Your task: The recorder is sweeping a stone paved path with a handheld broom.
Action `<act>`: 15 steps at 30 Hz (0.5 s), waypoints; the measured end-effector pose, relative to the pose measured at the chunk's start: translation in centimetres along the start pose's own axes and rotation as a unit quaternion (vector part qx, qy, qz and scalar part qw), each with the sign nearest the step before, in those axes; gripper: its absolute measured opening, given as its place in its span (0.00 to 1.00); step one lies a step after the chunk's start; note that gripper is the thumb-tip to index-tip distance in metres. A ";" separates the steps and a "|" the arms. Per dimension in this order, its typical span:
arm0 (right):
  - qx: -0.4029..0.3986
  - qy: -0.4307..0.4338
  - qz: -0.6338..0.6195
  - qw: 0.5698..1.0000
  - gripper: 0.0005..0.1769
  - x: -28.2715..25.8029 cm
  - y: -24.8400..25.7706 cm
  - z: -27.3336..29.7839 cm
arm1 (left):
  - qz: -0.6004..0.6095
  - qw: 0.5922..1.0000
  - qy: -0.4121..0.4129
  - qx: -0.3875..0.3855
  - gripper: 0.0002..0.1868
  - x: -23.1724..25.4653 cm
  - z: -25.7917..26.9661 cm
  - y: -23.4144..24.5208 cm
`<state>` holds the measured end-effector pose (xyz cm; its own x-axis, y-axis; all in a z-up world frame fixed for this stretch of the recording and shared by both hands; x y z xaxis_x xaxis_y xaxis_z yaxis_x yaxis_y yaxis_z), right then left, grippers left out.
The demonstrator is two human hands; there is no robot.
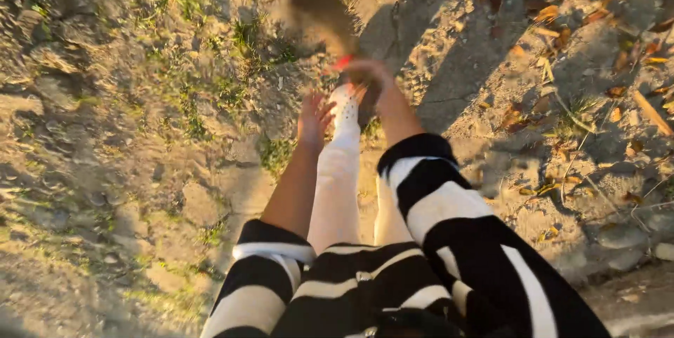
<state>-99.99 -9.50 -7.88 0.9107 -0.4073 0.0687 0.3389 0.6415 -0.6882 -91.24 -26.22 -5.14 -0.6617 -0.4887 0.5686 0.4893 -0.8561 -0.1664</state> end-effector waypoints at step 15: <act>0.330 0.149 0.173 0.916 0.34 -0.3 -2.5 8.0 | -0.058 0.992 0.080 -0.083 0.38 2.3 -0.3 -5.5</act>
<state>-99.23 -5.74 -0.42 0.9188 -0.2011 -0.3397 0.2006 0.9790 -0.0370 -95.58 -22.67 -3.17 -0.7966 -0.3940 0.4586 0.3124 -0.9176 -0.2457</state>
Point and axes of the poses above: each hand's wrist, its own z-axis away from the middle knuckle, its own y-axis out of the back of the hand, x = y × z, the point moved 9 cm from there along -z, towards the middle knuckle, and after that the axes turned 9 degrees about -y, right-handed, at the moved point
